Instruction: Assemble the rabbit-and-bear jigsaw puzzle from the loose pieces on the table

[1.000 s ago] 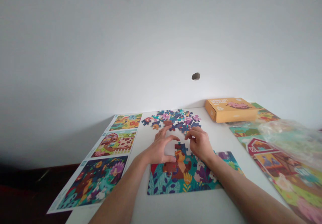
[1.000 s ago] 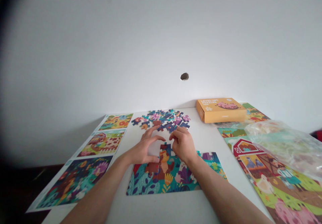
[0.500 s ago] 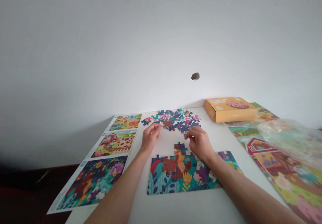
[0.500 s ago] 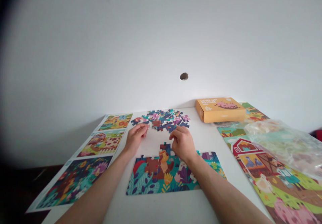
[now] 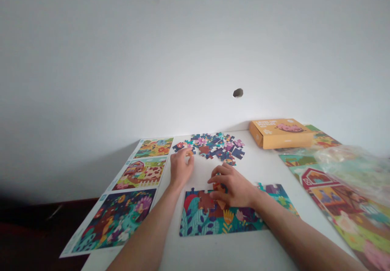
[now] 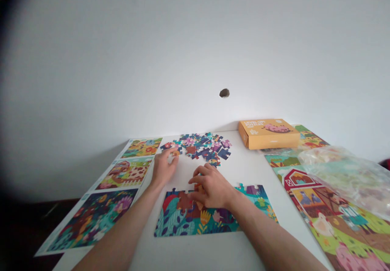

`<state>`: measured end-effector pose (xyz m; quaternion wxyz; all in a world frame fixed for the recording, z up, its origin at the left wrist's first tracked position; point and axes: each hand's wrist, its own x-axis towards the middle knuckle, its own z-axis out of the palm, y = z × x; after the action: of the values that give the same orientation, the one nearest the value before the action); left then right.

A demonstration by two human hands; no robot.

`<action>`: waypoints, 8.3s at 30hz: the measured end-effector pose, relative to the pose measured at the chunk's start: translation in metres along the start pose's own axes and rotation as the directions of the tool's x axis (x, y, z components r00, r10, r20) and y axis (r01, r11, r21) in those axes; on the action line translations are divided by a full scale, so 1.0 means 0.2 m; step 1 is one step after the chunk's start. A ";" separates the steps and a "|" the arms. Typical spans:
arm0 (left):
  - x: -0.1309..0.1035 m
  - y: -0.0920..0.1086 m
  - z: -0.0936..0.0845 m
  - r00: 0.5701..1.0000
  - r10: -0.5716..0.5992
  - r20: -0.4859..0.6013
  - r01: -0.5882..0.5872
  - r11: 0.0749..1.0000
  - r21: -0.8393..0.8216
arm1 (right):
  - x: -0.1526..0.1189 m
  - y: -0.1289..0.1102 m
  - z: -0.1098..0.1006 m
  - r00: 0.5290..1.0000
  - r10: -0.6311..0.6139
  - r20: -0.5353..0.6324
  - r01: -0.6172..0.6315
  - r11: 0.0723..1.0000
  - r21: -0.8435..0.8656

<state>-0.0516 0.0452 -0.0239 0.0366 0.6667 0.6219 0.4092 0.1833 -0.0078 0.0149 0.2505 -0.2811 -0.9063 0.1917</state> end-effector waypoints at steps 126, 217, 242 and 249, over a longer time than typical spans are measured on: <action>-0.03 0.13 -0.07 0.921 -0.098 0.376 0.273 0.853 -0.446 | 0.01 0.09 0.03 0.901 0.337 -0.274 -0.324 0.942 0.092; -0.06 0.20 -0.13 0.679 0.353 0.644 0.004 0.875 -0.484 | -0.01 0.01 0.00 0.986 0.020 0.163 -0.028 0.998 0.048; -0.07 0.17 -0.12 0.525 0.404 0.749 0.293 0.740 -0.605 | -0.01 0.00 -0.01 0.994 0.000 0.108 -0.008 0.997 0.070; -0.08 0.18 -0.12 0.519 0.395 0.758 0.331 0.725 -0.604 | -0.01 0.01 -0.02 0.992 -0.043 0.122 0.030 0.994 0.107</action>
<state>-0.0362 0.0127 0.0047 0.5724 0.7255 0.3074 0.2270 0.1880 -0.0072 0.0164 0.2115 -0.2383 -0.9139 0.2516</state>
